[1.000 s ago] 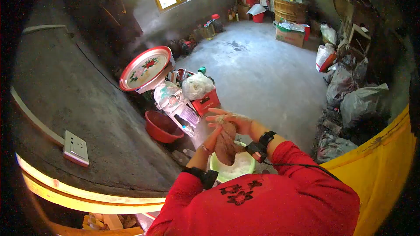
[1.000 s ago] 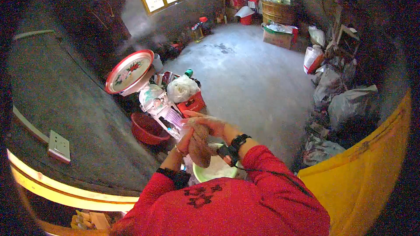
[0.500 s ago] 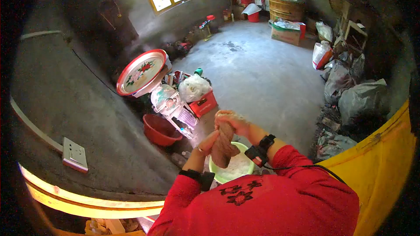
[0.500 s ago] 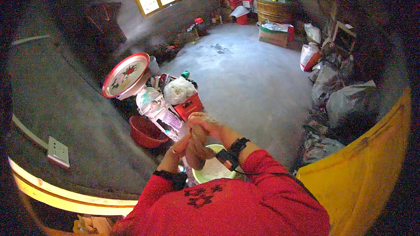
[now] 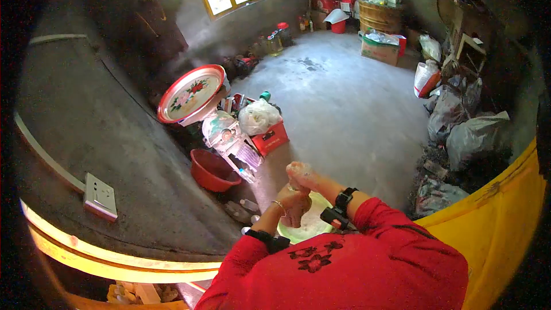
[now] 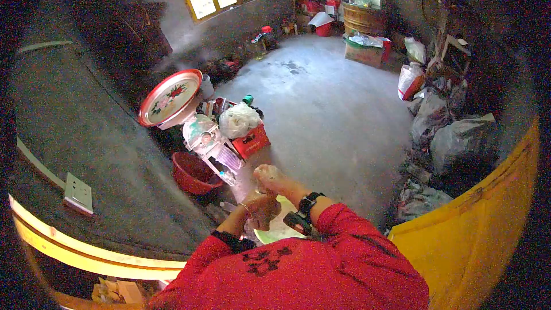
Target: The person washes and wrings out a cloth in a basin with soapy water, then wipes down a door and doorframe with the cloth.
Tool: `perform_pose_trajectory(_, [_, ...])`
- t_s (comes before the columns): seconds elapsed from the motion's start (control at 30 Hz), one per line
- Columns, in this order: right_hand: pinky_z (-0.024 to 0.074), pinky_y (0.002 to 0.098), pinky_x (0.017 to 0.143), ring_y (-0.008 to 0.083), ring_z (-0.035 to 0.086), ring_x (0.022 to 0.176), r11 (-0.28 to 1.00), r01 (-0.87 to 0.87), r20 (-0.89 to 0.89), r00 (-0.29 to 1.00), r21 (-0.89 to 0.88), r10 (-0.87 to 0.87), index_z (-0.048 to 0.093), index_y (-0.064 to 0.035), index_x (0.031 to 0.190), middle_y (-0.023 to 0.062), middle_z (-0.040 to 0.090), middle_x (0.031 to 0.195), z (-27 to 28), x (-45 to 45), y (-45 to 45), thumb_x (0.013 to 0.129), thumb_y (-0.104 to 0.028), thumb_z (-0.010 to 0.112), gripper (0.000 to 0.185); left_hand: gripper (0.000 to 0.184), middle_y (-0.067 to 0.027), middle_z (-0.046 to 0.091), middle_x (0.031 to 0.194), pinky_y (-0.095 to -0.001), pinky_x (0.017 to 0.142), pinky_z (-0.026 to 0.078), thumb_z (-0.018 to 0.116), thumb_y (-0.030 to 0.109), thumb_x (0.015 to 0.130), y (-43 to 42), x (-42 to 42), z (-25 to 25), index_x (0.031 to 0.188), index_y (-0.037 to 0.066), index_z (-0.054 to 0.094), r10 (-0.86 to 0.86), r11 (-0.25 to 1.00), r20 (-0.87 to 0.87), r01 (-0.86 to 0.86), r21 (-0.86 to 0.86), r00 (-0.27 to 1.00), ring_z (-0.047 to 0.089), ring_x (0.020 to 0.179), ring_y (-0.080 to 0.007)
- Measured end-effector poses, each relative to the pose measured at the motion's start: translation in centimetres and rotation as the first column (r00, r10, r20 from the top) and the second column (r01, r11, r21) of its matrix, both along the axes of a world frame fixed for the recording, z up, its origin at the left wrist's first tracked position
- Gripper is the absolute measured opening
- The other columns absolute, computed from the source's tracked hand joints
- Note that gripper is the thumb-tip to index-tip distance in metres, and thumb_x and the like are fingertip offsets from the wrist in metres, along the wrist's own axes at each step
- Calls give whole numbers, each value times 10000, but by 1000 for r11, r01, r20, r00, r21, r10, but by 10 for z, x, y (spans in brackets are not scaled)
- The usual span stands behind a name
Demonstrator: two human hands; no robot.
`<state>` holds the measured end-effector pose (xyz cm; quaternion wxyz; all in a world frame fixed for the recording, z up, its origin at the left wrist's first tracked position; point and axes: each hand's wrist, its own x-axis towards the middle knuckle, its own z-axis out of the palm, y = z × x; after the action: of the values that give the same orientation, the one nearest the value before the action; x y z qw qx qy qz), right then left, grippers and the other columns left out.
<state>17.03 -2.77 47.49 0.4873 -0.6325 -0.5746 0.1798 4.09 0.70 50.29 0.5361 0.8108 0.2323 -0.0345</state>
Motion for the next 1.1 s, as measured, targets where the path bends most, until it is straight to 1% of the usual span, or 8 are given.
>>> perform_pose_trajectory(0.1, [451,397,567,267,558,689,972,91,444,878,216,-181,541,-74,829,121,563,760,-4,-9,-2,901,-288,459,240,330,-51,635,884,-316,719,461,637,306,746,-3,3,-13,987,82,609,111,994,-33,-111,-15,993,595,802,-201])
perform_pose_trajectory(0.5, [443,468,698,383,537,794,974,224,419,888,-33,-190,525,-17,833,204,547,870,-15,-17,4,870,-220,411,235,395,-159,648,907,-384,707,478,623,369,733,17,9,-86,984,65,618,274,962,23,-273,-18,962,623,854,-285])
perform_pose_trajectory(0.67, [434,493,741,445,518,844,986,145,534,828,87,-169,555,-28,949,215,560,927,-32,-8,8,903,-319,403,331,553,-195,617,983,-387,725,486,606,460,755,7,15,-102,1160,93,522,339,855,167,-377,356,926,614,889,-297])
perform_pose_trajectory(0.73, [455,456,698,381,550,756,902,431,88,899,-5,-429,556,-23,962,193,567,853,-45,-14,24,925,-319,394,340,555,-177,581,1056,-375,791,457,579,434,789,11,12,-75,1210,84,481,331,891,365,-415,183,870,574,956,-280])
perform_pose_trajectory(0.8, [460,386,713,283,558,784,975,221,29,975,7,-221,555,-52,981,146,578,851,5,-8,12,929,-306,411,297,447,-104,501,1237,-337,974,365,524,275,873,58,10,-129,1246,34,463,313,942,415,-334,-24,854,462,1137,-224])
perform_pose_trajectory(0.83, [461,357,729,238,560,815,994,104,-69,992,27,-102,551,-63,1003,127,582,870,25,-2,11,931,-311,415,292,595,-167,607,996,-393,782,470,577,510,772,17,6,-32,1170,73,512,345,872,268,-413,263,899,589,934,-304])
perform_pose_trajectory(0.97, [426,358,856,195,528,1021,998,-60,-703,708,31,64,467,-81,1204,119,573,1084,31,50,-17,937,-482,320,504,359,-108,612,860,-377,683,501,615,342,784,23,-2,37,1026,89,536,710,538,153,-389,-748,688,613,752,-242])
perform_pose_trajectory(1.1, [377,389,898,223,512,1041,990,-54,-854,513,-131,-85,429,-135,1275,117,562,1128,1,57,-45,890,-615,258,638,340,-83,600,823,-367,686,508,601,358,775,33,5,80,981,95,539,783,367,173,-220,-904,597,604,725,-234])
